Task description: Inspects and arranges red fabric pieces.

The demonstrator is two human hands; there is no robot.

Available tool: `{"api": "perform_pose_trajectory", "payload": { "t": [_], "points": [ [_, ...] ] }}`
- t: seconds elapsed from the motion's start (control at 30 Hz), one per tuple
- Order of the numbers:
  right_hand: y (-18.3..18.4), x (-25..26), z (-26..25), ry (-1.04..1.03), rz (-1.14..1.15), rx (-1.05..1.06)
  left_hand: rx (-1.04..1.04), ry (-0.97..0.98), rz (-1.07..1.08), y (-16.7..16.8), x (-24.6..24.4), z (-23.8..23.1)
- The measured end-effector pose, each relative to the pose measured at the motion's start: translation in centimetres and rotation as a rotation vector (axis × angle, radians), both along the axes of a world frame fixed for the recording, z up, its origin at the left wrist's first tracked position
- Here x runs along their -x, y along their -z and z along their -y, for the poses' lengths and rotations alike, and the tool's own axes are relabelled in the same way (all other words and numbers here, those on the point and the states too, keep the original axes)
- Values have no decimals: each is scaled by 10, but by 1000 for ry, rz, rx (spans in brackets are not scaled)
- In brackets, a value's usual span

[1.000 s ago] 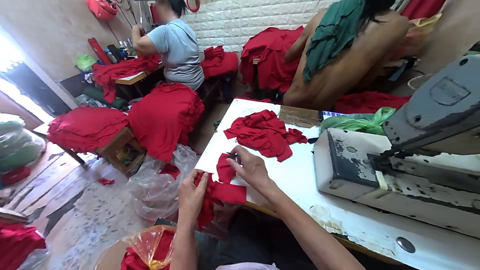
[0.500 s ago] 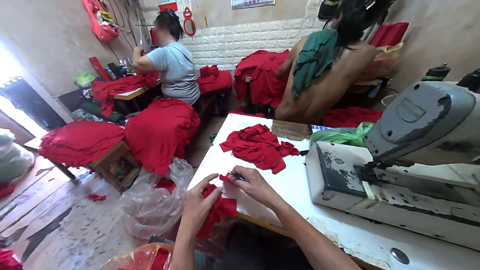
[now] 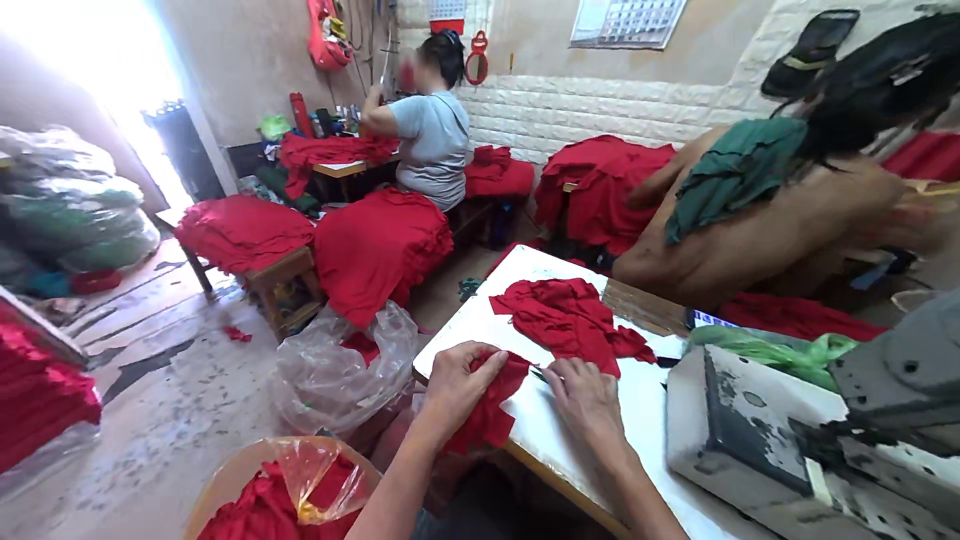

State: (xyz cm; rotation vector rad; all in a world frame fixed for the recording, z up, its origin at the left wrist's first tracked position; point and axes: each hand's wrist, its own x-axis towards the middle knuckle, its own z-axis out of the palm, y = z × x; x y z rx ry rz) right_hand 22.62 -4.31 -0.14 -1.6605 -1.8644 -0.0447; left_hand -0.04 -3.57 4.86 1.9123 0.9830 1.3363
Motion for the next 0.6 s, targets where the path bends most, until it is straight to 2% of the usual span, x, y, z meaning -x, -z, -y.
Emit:
{"api": "perform_pose_trajectory", "payload": {
  "t": [0.07, 0.17, 0.2, 0.37, 0.6],
  "points": [
    [-3, 5, 0, -144, -169, -154, -4, 7, -44, -2, -4, 1],
    [-16, 15, 4, -537, -451, -97, -49, 23, -93, -6, -9, 3],
    [-21, 20, 7, -574, -487, -102, -72, 24, -97, -9, -9, 4],
    [-37, 33, 11, -548, -686, -169, -157, 21, -57, -20, -6, 7],
    [-54, 46, 23, -556, -660, -267, -56, 133, 111, -40, 2, 16]
  ]
}}
